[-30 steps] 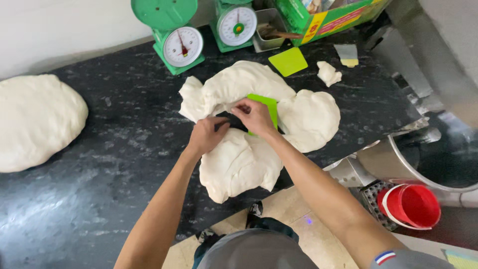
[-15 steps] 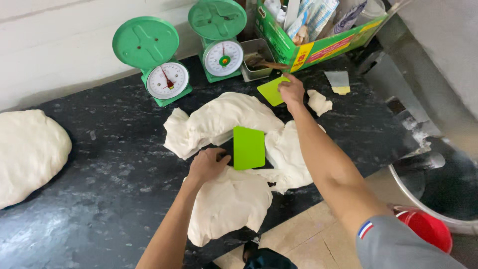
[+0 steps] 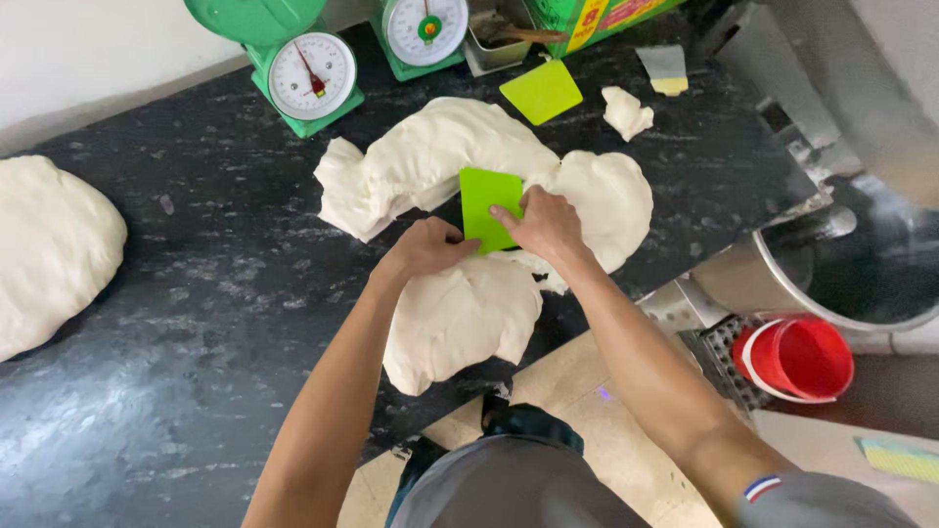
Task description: The person portions a large mass of dough into smaller pieces using a green plastic scraper. They weigh each piece on a green scale, then knead and flatten it into a round shape on the countertop. This process is repeated for multiple portions.
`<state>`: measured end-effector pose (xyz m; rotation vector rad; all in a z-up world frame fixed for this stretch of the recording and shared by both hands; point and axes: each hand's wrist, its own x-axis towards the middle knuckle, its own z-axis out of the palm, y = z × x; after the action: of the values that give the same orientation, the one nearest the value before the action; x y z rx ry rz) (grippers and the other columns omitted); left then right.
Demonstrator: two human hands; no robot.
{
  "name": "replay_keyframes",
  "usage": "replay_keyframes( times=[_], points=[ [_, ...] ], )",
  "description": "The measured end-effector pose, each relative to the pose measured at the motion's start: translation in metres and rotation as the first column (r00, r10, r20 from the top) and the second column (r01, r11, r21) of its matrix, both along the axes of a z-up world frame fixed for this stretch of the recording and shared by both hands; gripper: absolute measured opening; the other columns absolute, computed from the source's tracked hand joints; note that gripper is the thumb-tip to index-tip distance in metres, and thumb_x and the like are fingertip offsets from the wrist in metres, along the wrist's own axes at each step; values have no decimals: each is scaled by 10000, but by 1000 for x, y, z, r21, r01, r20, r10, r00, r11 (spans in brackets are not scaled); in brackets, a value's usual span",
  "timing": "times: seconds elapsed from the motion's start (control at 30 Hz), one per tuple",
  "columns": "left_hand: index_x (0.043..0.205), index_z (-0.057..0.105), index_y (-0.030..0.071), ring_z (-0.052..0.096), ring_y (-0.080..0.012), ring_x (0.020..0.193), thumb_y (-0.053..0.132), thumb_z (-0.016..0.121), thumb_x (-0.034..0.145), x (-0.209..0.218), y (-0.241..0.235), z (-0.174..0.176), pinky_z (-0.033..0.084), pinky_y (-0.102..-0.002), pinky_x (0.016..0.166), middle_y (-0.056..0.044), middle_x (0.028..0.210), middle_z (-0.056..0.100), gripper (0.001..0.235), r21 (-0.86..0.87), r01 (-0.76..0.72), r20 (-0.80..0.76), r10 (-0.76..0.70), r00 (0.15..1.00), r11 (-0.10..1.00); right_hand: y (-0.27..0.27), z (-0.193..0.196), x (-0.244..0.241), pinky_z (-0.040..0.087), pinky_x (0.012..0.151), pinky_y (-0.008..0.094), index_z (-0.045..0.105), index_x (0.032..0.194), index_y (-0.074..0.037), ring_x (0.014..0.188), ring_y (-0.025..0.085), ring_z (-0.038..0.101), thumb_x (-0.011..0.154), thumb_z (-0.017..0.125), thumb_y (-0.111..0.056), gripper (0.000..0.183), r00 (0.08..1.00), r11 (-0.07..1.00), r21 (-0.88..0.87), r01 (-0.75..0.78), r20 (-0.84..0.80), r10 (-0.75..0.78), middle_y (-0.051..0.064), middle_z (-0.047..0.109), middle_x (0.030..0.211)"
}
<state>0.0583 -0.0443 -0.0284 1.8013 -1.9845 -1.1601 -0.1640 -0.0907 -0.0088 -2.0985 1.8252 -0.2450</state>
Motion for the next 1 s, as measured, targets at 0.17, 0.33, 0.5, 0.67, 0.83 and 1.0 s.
replay_keyframes(
  times=[0.17,0.33,0.5,0.67,0.83,1.0],
  points=[
    [1060,796,105,747,-328,870,547,656,858,3,12,11,570,-410,821,-174,919,770,506,-61,65,-43,-68,997,996,11,8,29,542,797,426,568,1212,30,1020,406,689,666,911,-311,729,841,984,-128,122,540,-35,200,699,1058],
    [1136,790,126,710,-327,1042,567,641,866,6,16,20,516,-419,953,-153,1090,769,538,-118,116,-17,-119,993,986,22,51,-37,572,822,422,709,1131,-57,957,353,745,893,754,-250,309,899,961,-276,17,426,106,179,759,1028],
    [1272,716,157,685,-308,1157,582,679,828,-9,2,32,504,-378,1027,-142,1256,723,615,-37,311,-79,-313,947,950,74,46,-79,530,811,527,704,1072,-71,959,436,677,828,760,-283,328,997,990,-133,-45,-65,37,214,731,979],
    [1302,715,195,659,-315,1163,596,679,822,-10,-2,30,485,-393,1014,-135,1262,712,627,12,382,-63,-380,923,924,71,13,-71,533,826,512,722,1102,-101,939,432,684,857,729,-280,302,982,981,-70,-180,38,183,202,732,970],
    [1231,724,130,718,-325,1047,609,697,806,18,29,50,539,-400,931,-174,1152,742,641,-74,209,-104,-216,971,975,63,-25,-16,556,794,421,707,1089,-80,933,359,725,845,697,-216,280,873,934,9,-356,360,330,185,746,1001],
    [1130,742,94,746,-312,964,565,733,794,86,94,72,557,-405,888,-166,1042,765,578,-114,-96,-79,87,993,989,98,-55,77,571,799,418,697,1131,-86,976,370,727,888,675,-189,264,774,926,12,-378,553,309,191,739,1036]
  ],
)
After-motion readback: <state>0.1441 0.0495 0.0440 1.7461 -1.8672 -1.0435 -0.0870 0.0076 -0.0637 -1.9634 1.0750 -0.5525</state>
